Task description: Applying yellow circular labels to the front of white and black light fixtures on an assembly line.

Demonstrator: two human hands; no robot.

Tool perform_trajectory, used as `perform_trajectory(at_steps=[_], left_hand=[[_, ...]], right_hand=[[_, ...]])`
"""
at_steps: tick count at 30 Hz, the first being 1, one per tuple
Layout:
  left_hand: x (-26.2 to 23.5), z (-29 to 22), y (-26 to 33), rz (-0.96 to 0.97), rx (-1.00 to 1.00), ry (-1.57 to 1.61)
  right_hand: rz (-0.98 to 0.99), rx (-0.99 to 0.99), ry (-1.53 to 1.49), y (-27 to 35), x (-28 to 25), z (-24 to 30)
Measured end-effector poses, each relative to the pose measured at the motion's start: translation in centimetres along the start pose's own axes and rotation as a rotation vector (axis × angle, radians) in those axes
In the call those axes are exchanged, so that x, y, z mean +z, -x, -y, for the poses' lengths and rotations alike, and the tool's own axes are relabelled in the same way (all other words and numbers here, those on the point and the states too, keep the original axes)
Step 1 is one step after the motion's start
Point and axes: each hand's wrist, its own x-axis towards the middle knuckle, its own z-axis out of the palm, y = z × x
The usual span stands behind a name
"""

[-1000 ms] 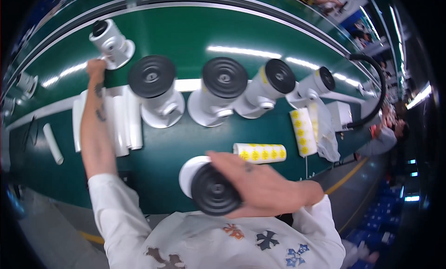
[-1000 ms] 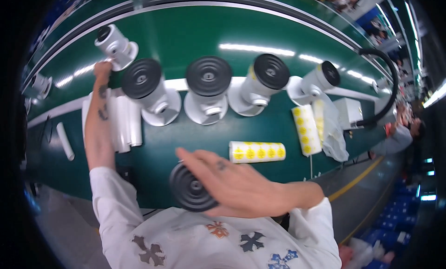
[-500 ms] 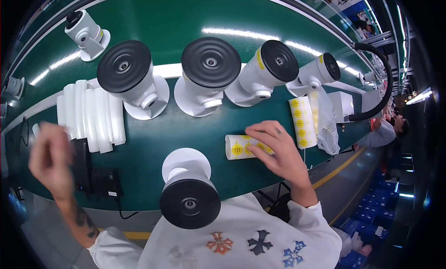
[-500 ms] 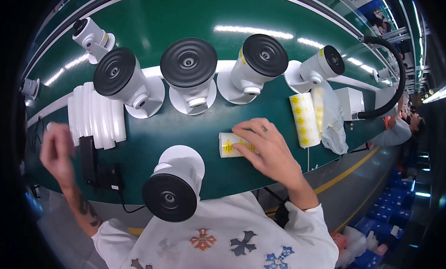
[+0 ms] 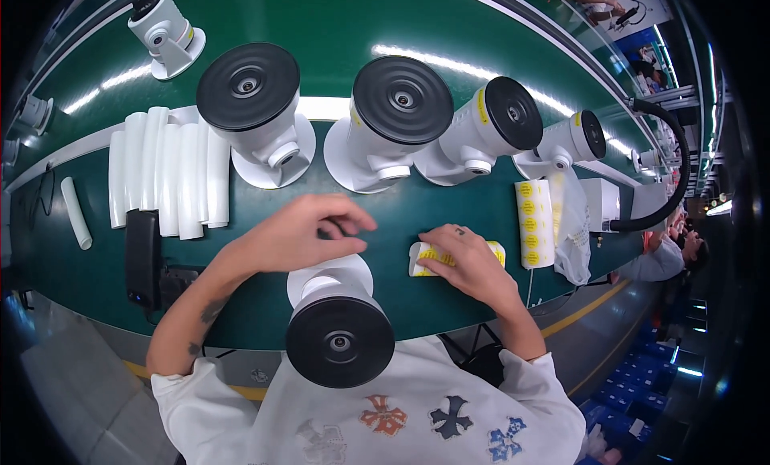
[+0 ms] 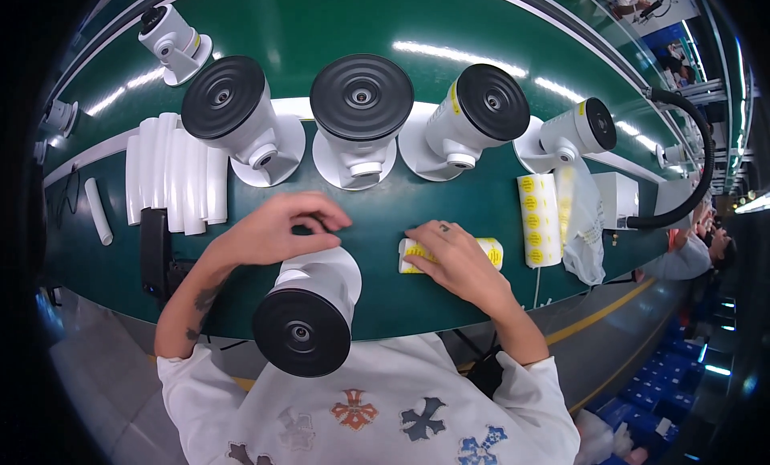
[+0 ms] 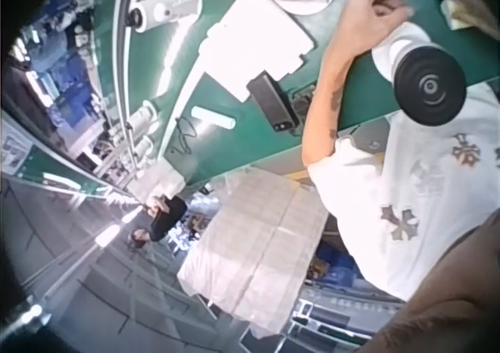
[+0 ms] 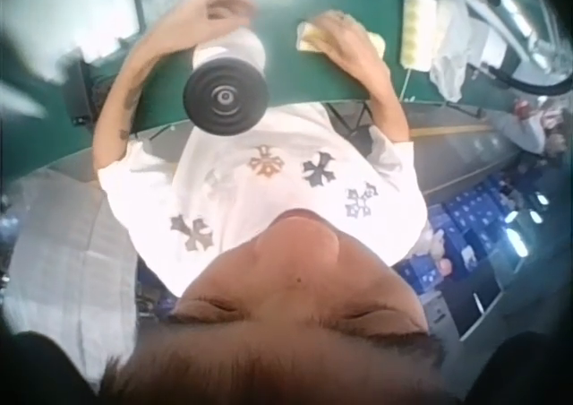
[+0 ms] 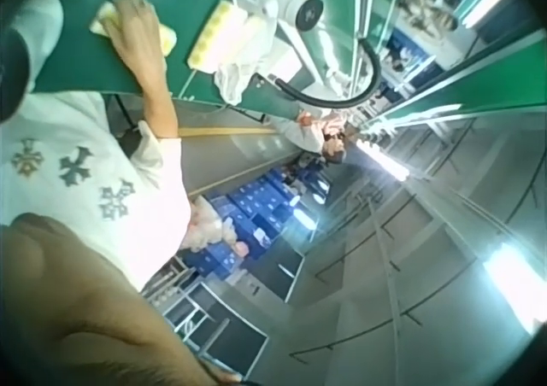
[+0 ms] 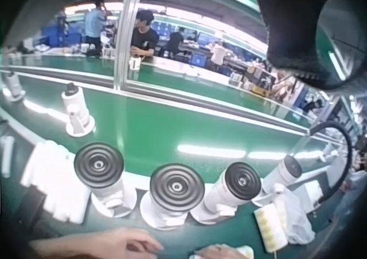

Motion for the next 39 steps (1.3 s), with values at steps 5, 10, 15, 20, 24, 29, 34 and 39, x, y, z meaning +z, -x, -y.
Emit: perform_trajectory(at_steps=[5,10,15,20,24,29,34,39], left_hand=[[2.3,0.2,-3.2,0.043,0.096,-0.074],[3.2,0.5,-4.0,0.069,0.089,-0.180],[3.4,0.9,-3.3,-0.041,0.129,-0.162],[3.3,0.3,-2.8,-0.070,0.179,-0.098],[3.2,1.0,-2.9,-0.124,0.142,-0.188],[3.1,0.7,-3.0,-0.170,0.081,-0.240],[2.7,2.7,-3.1,-0.143,0.147,-0.135],[2.3,3.1,-3.0,-0.170,0.068,-0.367]], right_hand=[[-0.310,-0.019,-0.306,-1.3,0.9,1.5],[-0.322,0.017,-0.415,-1.9,1.0,2.3],[-0.329,0.079,-0.593,-2.0,0.6,2.3],[-0.373,-0.086,-0.367,-2.6,0.6,1.9],[-0.385,-0.084,-0.217,-2.6,0.4,3.1],[-0.417,-0.159,0.029,-2.5,0.6,3.1],[-0.414,-0.186,0.235,-2.5,-1.9,5.3],[-0.395,0.045,-0.109,-0.6,-6.2,8.7]])
